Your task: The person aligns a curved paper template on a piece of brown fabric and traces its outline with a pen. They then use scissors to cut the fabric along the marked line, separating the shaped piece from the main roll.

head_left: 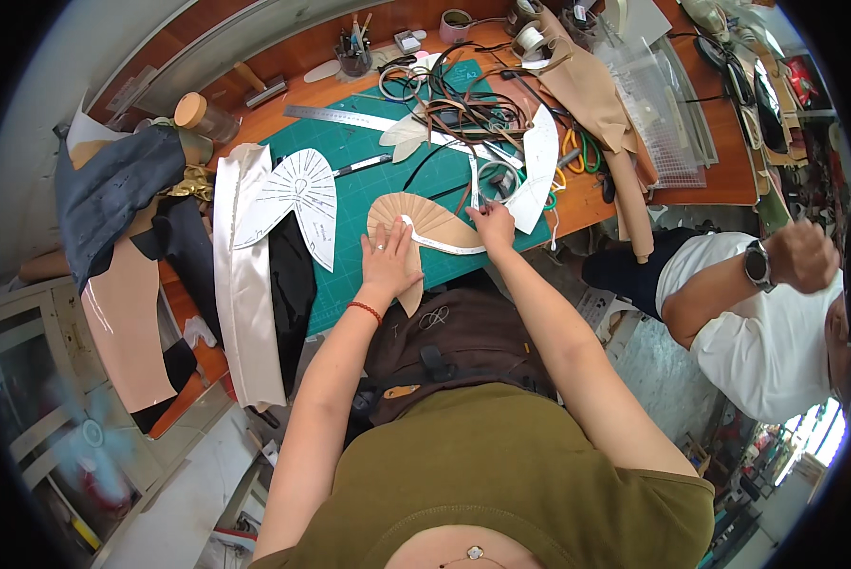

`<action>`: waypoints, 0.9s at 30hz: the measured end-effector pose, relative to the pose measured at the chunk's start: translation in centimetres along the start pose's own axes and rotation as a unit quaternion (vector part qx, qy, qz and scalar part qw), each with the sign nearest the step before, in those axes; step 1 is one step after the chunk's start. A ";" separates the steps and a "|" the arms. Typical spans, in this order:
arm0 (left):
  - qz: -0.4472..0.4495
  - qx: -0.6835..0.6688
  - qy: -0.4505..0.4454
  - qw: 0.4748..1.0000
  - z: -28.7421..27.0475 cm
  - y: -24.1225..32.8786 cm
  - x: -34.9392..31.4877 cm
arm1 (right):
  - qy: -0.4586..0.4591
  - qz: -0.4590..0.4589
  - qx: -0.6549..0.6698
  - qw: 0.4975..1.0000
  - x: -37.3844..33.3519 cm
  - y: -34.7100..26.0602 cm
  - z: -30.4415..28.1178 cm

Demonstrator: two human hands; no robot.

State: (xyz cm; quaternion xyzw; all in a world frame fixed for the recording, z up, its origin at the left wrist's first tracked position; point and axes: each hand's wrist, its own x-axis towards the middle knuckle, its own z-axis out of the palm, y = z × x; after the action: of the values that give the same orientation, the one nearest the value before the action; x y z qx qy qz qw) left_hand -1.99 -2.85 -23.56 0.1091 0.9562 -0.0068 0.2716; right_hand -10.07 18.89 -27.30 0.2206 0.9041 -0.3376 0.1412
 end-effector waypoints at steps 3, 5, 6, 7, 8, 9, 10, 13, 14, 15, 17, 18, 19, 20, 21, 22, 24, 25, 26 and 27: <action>0.007 -0.031 0.047 0.998 1.3 -0.1 0.3 | -0.031 -0.019 0.041 0.998 0.6 -0.1 -0.1; 0.017 -0.063 0.081 0.995 1.7 -0.7 0.4 | -0.080 -0.035 0.121 0.989 0.5 0.1 -0.2; 0.021 -0.081 0.099 0.992 1.8 -0.9 0.5 | -0.117 -0.039 0.184 0.975 0.0 0.2 -0.5; 0.020 -0.115 0.112 0.987 1.7 -1.2 0.6 | -0.155 -0.043 0.247 0.956 -1.0 -0.6 -1.3; 0.020 -0.149 0.125 0.981 1.6 -1.5 1.0 | -0.186 -0.048 0.267 0.944 -2.1 -1.3 -2.3; 0.020 -0.183 0.139 0.973 1.4 -1.7 1.2 | -0.208 -0.042 0.283 0.935 -3.4 -2.1 -3.6; 0.010 -0.206 0.199 0.958 0.7 -1.5 1.3 | -0.231 -0.036 0.301 0.924 -4.5 -2.7 -4.5; 0.000 -0.423 0.264 0.867 -1.9 0.3 1.4 | -0.290 -0.054 0.313 0.903 -6.7 -4.1 -5.8; 0.012 -0.584 0.203 0.786 -2.8 1.0 1.2 | -0.308 -0.065 0.309 0.897 -7.3 -4.4 -5.8; 0.026 -0.724 0.133 0.676 -3.5 1.6 0.8 | -0.325 -0.074 0.306 0.892 -7.7 -4.5 -5.8; 0.020 -0.758 0.133 0.638 -3.8 2.0 -0.5 | -0.333 -0.064 0.307 0.889 -7.7 -3.9 -4.5; -0.001 -0.786 0.144 0.601 -3.8 2.0 -1.0 | -0.328 -0.035 0.327 0.886 -7.8 -4.2 -4.2; -0.021 -0.812 0.155 0.562 -3.8 1.8 -1.4 | -0.324 -0.005 0.346 0.881 -7.8 -4.5 -4.0; -0.027 -0.817 0.131 0.562 -4.0 1.0 -1.8 | -0.326 0.023 0.358 0.875 -6.8 -4.2 -3.7; -0.030 -0.818 0.116 0.562 -4.5 0.5 -2.4 | -0.300 0.005 0.322 0.898 -5.8 -3.5 -2.7; -0.032 -0.820 0.100 0.562 -5.1 0.1 -3.0 | -0.272 -0.013 0.285 0.919 -4.5 -2.5 -1.4; -0.031 -0.818 0.080 0.568 -6.4 -0.4 -3.8 | -0.202 -0.095 0.259 0.940 -0.8 0.0 1.7; -0.029 -0.810 0.082 0.580 -6.9 -0.5 -4.3 | -0.161 -0.155 0.268 0.937 1.1 0.7 2.8; -0.029 -0.802 0.087 0.591 -7.2 -0.7 -4.9 | -0.103 -0.196 0.233 0.947 1.7 -0.5 2.5; -0.025 -0.792 0.090 0.603 -7.5 -0.9 -5.2 | 0.012 -0.271 0.153 0.950 2.3 -1.3 2.3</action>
State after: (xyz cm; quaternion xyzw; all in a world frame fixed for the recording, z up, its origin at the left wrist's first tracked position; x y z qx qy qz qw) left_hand -1.80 -4.24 -14.49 -0.1730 0.6090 0.7564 0.1644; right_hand -12.41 17.17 -29.23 -0.0097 0.8689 -0.4949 -0.0014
